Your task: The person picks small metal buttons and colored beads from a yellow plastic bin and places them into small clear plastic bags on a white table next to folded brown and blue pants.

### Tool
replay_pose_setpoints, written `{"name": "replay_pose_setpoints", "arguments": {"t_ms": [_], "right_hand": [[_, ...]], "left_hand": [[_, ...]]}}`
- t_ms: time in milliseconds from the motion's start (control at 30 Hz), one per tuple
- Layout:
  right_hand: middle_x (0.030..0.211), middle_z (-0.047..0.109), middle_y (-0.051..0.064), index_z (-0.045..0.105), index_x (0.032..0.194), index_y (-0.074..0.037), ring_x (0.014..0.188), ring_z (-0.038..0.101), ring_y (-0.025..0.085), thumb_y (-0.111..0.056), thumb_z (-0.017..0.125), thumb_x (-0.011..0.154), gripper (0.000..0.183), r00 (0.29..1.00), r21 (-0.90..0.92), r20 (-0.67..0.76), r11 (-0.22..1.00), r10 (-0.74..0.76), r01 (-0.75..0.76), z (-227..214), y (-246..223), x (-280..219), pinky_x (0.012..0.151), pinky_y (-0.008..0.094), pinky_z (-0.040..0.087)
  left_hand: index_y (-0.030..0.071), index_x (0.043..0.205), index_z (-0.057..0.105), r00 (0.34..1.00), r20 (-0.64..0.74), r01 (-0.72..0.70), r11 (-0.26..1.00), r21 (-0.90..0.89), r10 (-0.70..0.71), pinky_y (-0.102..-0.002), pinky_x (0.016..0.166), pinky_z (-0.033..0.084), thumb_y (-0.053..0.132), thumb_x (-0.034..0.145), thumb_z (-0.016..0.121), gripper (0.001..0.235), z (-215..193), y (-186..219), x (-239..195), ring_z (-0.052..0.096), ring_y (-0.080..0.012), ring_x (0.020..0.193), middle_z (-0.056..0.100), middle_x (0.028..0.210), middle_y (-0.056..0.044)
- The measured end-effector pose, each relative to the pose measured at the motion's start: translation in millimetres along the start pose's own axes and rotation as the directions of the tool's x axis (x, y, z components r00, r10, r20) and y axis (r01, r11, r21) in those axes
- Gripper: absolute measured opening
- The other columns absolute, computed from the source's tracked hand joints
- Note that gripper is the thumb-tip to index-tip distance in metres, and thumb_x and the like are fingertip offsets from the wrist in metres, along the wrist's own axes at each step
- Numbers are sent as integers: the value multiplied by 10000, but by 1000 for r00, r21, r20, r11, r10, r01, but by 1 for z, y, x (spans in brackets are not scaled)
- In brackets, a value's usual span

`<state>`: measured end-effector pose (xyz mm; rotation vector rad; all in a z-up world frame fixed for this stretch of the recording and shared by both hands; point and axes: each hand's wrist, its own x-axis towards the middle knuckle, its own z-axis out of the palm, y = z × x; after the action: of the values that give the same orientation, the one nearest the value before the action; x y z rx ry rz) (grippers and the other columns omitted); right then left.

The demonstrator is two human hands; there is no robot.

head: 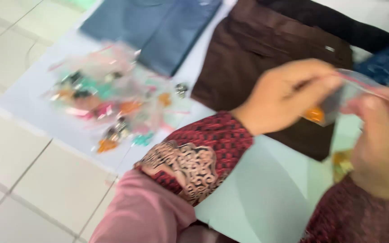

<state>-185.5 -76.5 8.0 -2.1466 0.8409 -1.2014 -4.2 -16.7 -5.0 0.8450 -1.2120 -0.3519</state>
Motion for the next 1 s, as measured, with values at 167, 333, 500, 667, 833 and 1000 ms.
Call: {"name": "replay_pose_setpoints", "arguments": {"t_ms": [167,333,500,667,833,1000], "right_hand": [[1415,612,104,546,1458,-32,1222,622,224,-204,329,1307,316,976,40,180,992,-122,117,-20,174,19,1184,378,403],[1342,591,137,534,1442,13,1126,588,233,-280,279,1361,397,959,21,249,990,-138,137,-14,146,-3,1101,369,436],[1197,603,9,569,1252,-83,968,624,89,-338,413,1279,300,954,211,293,969,61,-127,28,66,-20,748,206,496],[995,658,237,521,1155,46,786,669,258,-80,541,1150,128,940,365,340,925,-29,-103,104,-42,-55,642,320,582],[921,676,205,555,1123,5,728,682,251,-80,541,1086,93,848,447,530,844,16,-295,175,-66,-68,621,339,611],[872,689,167,556,1108,-61,675,687,211,-155,615,1048,126,820,567,570,695,57,-442,248,-96,-63,528,305,562]], "left_hand": [[261,949,591,991,-17,-131,985,114,133,-263,800,528,424,1012,423,243,4,-2,5,629,-81,804,625,863,126],[245,825,500,980,-5,-196,970,146,199,-283,685,476,423,1000,307,315,-13,13,-16,539,-109,691,518,734,80],[212,1377,515,993,80,-118,890,441,92,-396,1159,614,444,1111,459,357,-75,37,-82,755,-226,1213,688,1343,2],[78,1323,551,992,48,-120,782,612,115,-454,968,547,328,1098,513,338,-148,89,-175,668,-335,1068,635,1204,-151],[69,1207,666,996,-7,-48,575,817,93,-458,973,481,268,1077,523,278,-189,93,-237,643,-348,1116,622,1167,-132],[119,1138,702,980,92,-134,243,961,174,-457,996,452,243,1014,710,175,-212,85,-231,608,-359,1205,645,1223,-100]]}}
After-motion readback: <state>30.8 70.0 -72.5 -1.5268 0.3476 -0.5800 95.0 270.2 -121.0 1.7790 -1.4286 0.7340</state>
